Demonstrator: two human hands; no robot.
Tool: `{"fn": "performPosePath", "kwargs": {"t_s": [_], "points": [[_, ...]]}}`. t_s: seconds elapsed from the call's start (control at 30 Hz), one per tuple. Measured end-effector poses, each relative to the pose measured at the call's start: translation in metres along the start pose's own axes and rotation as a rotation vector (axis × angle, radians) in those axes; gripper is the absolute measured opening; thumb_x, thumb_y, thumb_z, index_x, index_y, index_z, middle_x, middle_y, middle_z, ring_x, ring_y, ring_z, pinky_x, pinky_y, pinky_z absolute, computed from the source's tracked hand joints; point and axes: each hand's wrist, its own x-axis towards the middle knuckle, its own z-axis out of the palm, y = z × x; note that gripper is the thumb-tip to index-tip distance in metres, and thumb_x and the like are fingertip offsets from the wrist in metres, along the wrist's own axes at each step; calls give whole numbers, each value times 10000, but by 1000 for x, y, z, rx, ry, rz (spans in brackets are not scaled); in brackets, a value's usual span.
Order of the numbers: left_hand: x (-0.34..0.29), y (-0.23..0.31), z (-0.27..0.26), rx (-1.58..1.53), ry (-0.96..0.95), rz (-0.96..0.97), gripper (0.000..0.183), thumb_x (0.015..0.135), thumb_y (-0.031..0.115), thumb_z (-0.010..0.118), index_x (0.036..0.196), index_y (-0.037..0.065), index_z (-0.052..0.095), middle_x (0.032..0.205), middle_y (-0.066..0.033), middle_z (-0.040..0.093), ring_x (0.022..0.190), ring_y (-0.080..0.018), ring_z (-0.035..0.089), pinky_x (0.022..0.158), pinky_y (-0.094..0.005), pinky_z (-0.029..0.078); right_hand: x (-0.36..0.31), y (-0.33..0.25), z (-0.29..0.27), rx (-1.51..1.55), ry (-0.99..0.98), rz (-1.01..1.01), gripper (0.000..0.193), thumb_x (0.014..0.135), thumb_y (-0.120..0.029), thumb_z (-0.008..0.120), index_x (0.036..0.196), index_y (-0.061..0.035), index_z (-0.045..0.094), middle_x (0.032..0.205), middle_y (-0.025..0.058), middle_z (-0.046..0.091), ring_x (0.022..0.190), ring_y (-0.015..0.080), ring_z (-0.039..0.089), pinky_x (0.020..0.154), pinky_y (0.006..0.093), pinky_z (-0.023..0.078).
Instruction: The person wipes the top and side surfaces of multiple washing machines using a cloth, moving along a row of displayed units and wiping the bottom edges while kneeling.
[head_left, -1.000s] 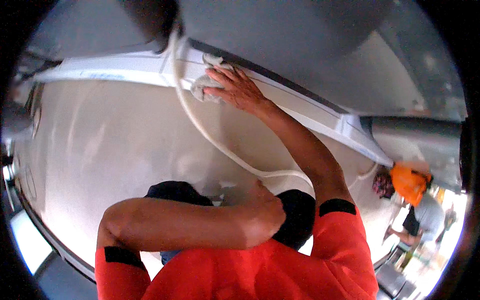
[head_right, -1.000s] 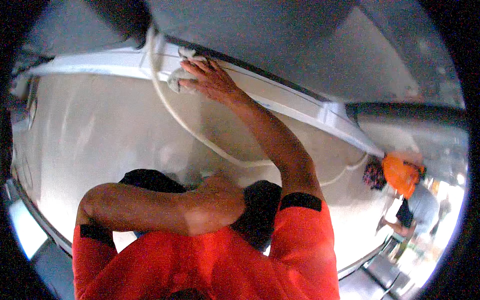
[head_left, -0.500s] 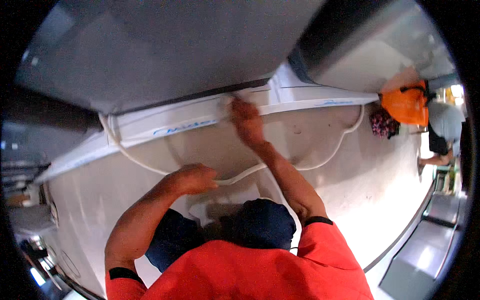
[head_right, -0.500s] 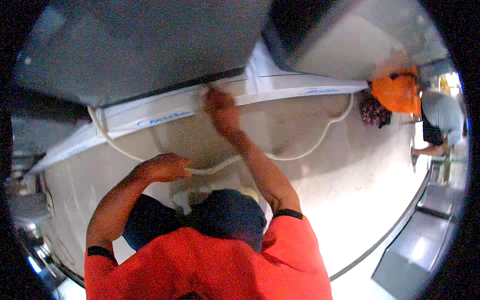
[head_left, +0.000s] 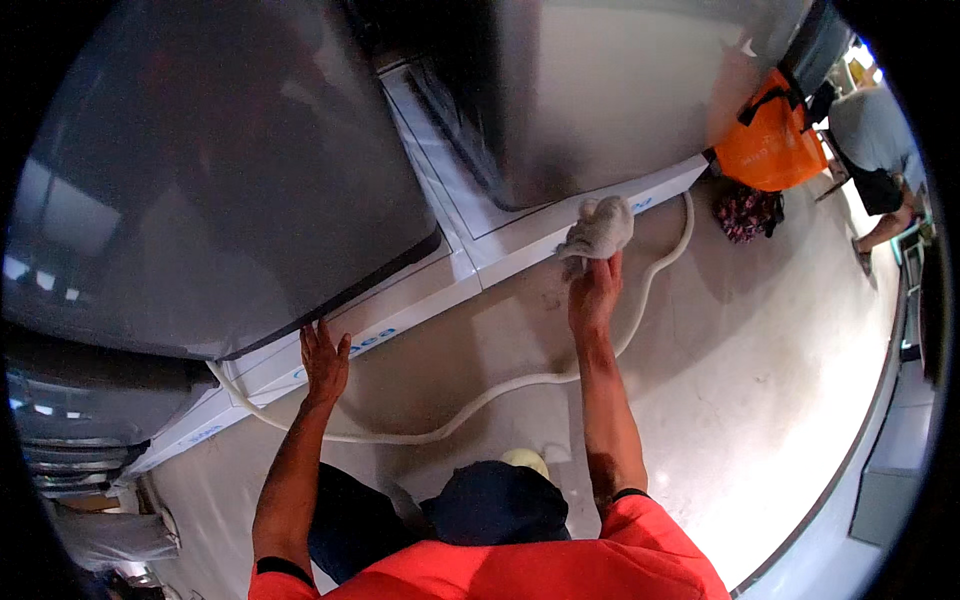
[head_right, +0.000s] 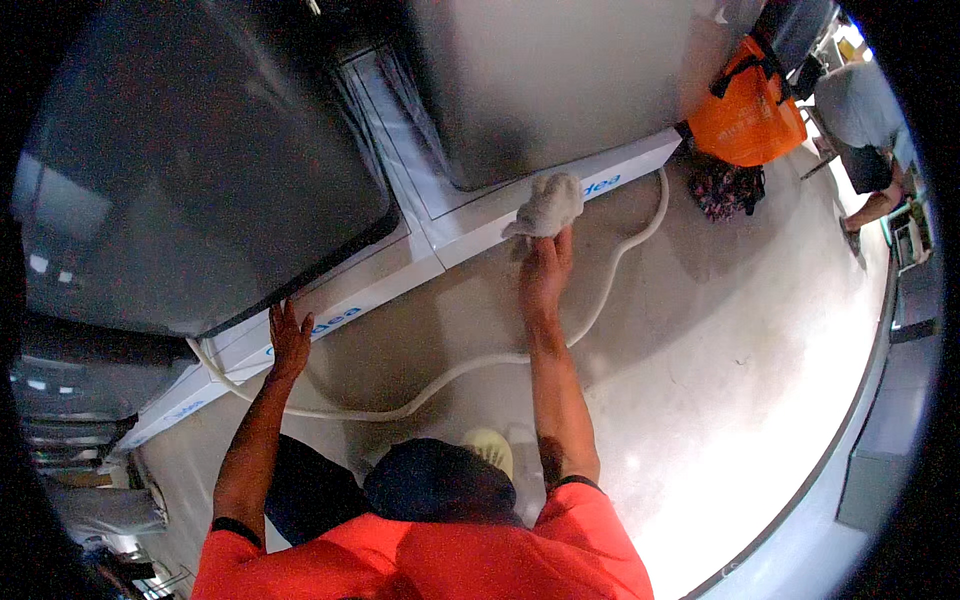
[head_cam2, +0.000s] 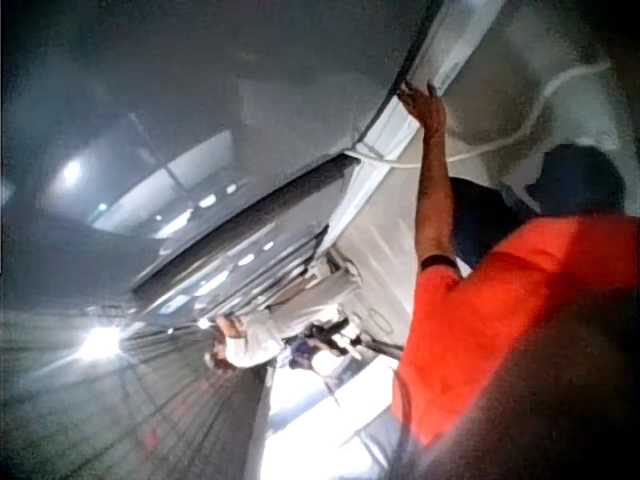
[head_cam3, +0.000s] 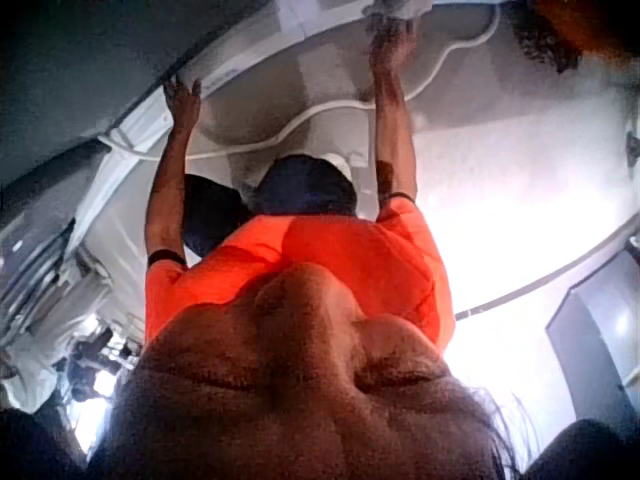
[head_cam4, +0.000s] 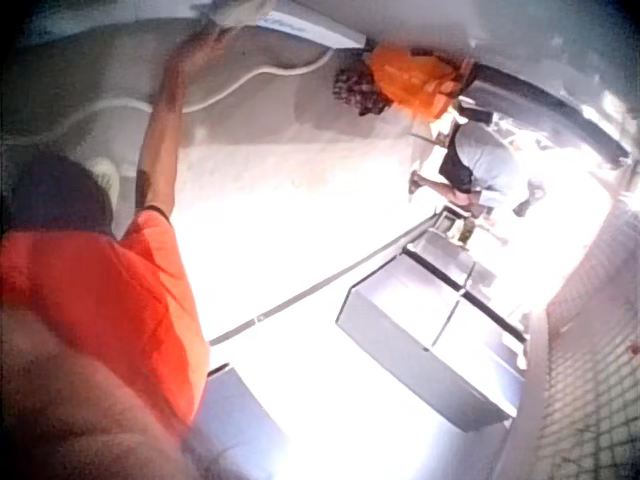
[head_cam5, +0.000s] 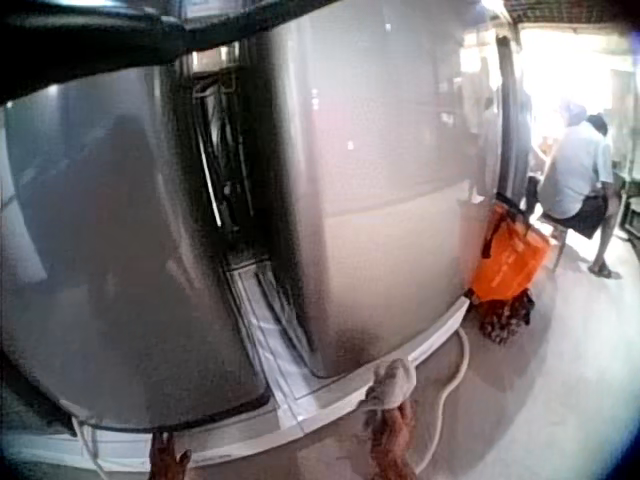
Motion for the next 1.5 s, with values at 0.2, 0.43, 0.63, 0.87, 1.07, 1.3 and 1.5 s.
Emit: {"fn": "performPosePath", "kwargs": {"t_s": [0.2,0.43,0.63,0.87,1.07,1.3,1.5], "points": [[1,-5,23,38,-117,-153,825,938,575,405,1505,66,89,1551,-220,56,1425,-404,74,1129,-543,94,63,22,65,-560,-11,-425,571,870,-145,594,1401,-91,394,1482,153,303,1320,307,348,1040,426,315],[-2,-6,27,149,-80,-123,874,921,556,467,1507,71,37,1552,-204,42,1425,-400,58,1119,-555,94,103,12,79,-1287,-153,-993,725,729,-263,696,1378,-103,417,1547,251,98,1404,485,109,1096,618,114],[-4,-5,29,219,-67,-102,898,914,555,488,1503,67,18,1544,-222,17,1418,-416,48,1108,-579,102,207,-7,-12,-808,417,-690,582,911,-326,476,1367,15,355,1403,238,293,1247,412,280,1048,494,238],[-7,-12,34,194,-25,-57,1018,852,620,531,1501,66,-23,1532,-253,-3,1412,-444,19,1094,-613,74,312,-87,-103,-450,314,-395,589,990,-461,334,1349,2,387,1353,177,429,1189,338,427,1008,454,347],[-9,-14,36,154,-78,-64,1112,798,628,598,1496,70,-65,1533,-246,-55,1411,-446,-25,1092,-623,41,289,-62,-97,-157,318,-301,611,960,-542,330,1379,-103,402,1367,120,467,1207,359,460,1035,496,368],[-7,-14,34,158,-51,-19,1128,779,604,640,1498,75,-50,1535,-240,-44,1413,-433,-30,1084,-622,59,160,64,-32,-31,489,-116,740,967,-561,348,1472,-32,233,1532,159,239,1385,337,252,1149,435,167],[-5,-7,29,107,-154,-92,1151,759,497,708,1501,92,-73,1525,-266,-64,1412,-439,-48,1081,-618,59,44,113,65,255,404,5,315,976,-290,496,1194,-64,482,1197,72,508,1124,210,460,1025,354,349]]}}
